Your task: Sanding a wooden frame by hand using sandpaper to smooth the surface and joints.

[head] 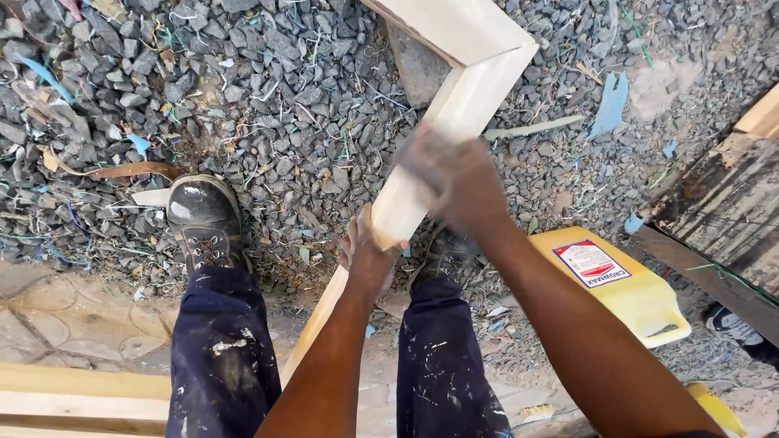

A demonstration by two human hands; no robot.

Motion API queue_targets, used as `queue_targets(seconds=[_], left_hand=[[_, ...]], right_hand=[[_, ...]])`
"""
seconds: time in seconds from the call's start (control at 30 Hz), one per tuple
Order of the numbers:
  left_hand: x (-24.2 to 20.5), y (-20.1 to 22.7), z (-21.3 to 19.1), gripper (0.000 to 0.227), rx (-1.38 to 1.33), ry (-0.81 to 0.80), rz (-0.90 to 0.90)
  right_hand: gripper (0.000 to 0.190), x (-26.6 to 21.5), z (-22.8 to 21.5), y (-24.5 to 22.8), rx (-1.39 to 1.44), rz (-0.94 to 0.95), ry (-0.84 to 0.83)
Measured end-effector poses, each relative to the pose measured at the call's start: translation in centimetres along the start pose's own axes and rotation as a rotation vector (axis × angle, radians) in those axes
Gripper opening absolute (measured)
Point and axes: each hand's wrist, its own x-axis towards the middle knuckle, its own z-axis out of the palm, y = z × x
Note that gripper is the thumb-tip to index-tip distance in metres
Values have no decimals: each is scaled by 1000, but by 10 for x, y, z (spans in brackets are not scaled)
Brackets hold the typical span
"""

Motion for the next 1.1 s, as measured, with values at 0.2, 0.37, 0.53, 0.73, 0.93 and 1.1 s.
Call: queue_targets(seconds=[0.2, 0.37, 0.53, 0.73, 0.93, 1.1], left_hand=[[7, -6, 6, 97, 10, 30, 8], [14, 20, 1, 98, 56, 53, -8], [29, 94, 28, 113, 1, 146, 154], [36, 93, 23, 115, 122, 166, 238], [31, 97, 9, 107, 61, 9, 168], [36, 93, 18, 104, 126, 85, 141]], right_hand=[[84, 6, -4, 9, 187, 427, 154], [74, 4, -2, 34, 129, 329, 262], [64, 20, -5, 50, 507, 386, 530], [58, 23, -13, 49, 178, 441, 442], [70, 17, -21, 62, 231, 381, 440], [64, 27, -49, 64, 386, 480, 582]])
